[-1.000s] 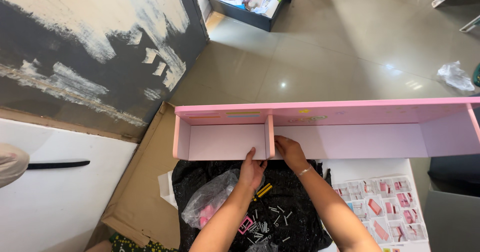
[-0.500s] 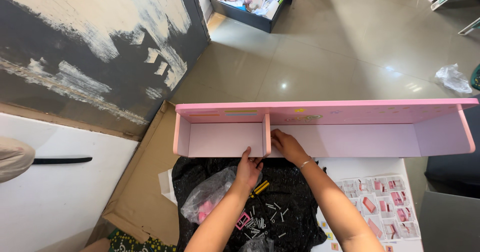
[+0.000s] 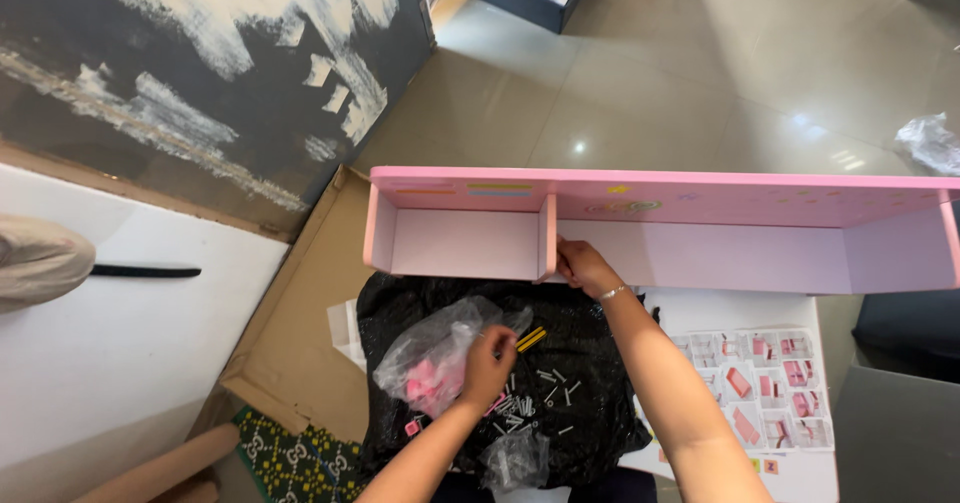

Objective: The person assembles a pink plastic storage unit by attaching side panels and shelves using screws and a screwdriver. They align the parts, insert screws, and tighten them to secure the structure.

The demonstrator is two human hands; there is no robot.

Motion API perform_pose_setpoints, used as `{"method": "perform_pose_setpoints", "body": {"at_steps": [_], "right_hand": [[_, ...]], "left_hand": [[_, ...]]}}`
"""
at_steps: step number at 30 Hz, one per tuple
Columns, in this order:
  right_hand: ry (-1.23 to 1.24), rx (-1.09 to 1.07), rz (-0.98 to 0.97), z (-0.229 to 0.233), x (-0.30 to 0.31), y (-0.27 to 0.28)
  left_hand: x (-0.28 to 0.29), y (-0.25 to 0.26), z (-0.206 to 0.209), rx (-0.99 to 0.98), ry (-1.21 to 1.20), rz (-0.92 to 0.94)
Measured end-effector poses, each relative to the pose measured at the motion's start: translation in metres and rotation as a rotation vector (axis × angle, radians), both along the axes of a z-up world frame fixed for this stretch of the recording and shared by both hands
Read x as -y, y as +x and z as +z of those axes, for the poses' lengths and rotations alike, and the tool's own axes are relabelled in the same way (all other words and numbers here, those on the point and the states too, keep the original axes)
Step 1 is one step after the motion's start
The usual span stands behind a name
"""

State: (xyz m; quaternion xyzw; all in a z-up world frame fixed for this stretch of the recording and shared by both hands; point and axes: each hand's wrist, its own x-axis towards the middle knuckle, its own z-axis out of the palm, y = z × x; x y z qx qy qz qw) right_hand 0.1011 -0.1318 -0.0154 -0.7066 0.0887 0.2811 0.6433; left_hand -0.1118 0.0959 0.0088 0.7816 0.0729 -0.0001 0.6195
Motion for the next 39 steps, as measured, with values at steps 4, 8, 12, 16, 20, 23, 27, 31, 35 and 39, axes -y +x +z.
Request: {"method": "perform_pose_setpoints", "body": {"at_steps": [4, 8, 12, 16, 20, 23, 27, 31, 35, 39], "right_hand": [[-0.594, 0.827, 0.041, 0.022, 0.003, -0.07], [-0.705, 1.111, 0.694, 0.042, -0.023, -0.136], [-0.765, 1.014, 0.868, 0.032, -0.047, -0.157], [-0.697, 1.045, 0.777, 0.028, -0.026, -0.159], [-0.728, 0.91, 0.634, 0.066, 0.036, -0.16], [-0.916, 0.828, 0.58, 0.116, 0.09, -0.136], [-0.906, 1.087, 0.182, 0.18, 0.119, -0.111], [-0.9, 1.122, 0.18, 0.203, 0.103, -0.066], [-0.86, 1.054, 0.252, 0.18, 0.094, -0.044], [-0.77, 1.044, 0.259, 0.152, 0.091, -0.023]], "left_hand": [[0.002, -0.01, 0.031, 0.019, -0.004, -0.01], [-0.005, -0.002, 0.055, -0.037, -0.061, 0.028], [-0.008, 0.005, 0.074, -0.001, -0.067, 0.055], [-0.009, 0.011, 0.11, 0.084, -0.055, 0.086], [-0.014, 0.021, 0.154, 0.068, -0.045, 0.08], [-0.017, 0.035, 0.17, 0.013, -0.103, 0.041], [-0.013, 0.054, 0.161, -0.031, -0.088, 0.016], [0.012, 0.082, 0.134, -0.145, -0.112, -0.053], [0.054, 0.075, 0.101, -0.24, -0.069, -0.121], [0.076, 0.074, 0.084, -0.249, -0.078, -0.101]]}}
